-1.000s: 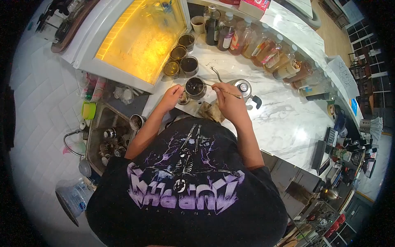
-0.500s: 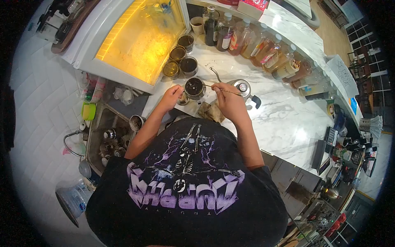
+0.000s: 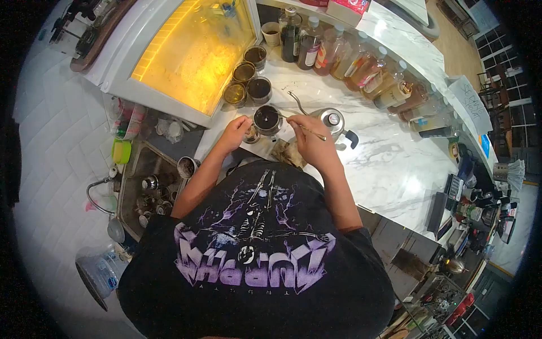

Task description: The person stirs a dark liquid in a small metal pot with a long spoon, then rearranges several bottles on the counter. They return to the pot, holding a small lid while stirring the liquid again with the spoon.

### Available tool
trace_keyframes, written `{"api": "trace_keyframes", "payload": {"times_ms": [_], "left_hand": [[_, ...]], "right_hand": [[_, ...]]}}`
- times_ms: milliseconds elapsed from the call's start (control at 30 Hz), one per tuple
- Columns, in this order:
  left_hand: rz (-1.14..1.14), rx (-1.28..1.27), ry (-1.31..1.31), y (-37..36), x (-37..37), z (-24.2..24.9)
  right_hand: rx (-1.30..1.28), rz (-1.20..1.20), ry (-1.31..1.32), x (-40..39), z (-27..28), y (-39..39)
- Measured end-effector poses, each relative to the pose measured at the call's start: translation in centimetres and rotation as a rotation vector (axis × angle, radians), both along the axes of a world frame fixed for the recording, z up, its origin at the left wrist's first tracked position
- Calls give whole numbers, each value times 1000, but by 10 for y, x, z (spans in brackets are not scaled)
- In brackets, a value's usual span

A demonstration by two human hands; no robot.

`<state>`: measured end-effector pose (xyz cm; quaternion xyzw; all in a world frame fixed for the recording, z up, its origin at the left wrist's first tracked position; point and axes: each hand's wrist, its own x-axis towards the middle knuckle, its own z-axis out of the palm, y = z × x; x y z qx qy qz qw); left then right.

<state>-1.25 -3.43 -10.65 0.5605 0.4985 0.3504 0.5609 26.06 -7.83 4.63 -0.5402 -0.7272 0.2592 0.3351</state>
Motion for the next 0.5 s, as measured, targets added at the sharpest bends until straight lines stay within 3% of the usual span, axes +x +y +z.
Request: {"api": "trace_keyframes", "payload": {"times_ms": [500], "left_hand": [[3,-45,-25,0,1,4]], "right_hand": [[27,93,25,-8,-1,-3]]}}
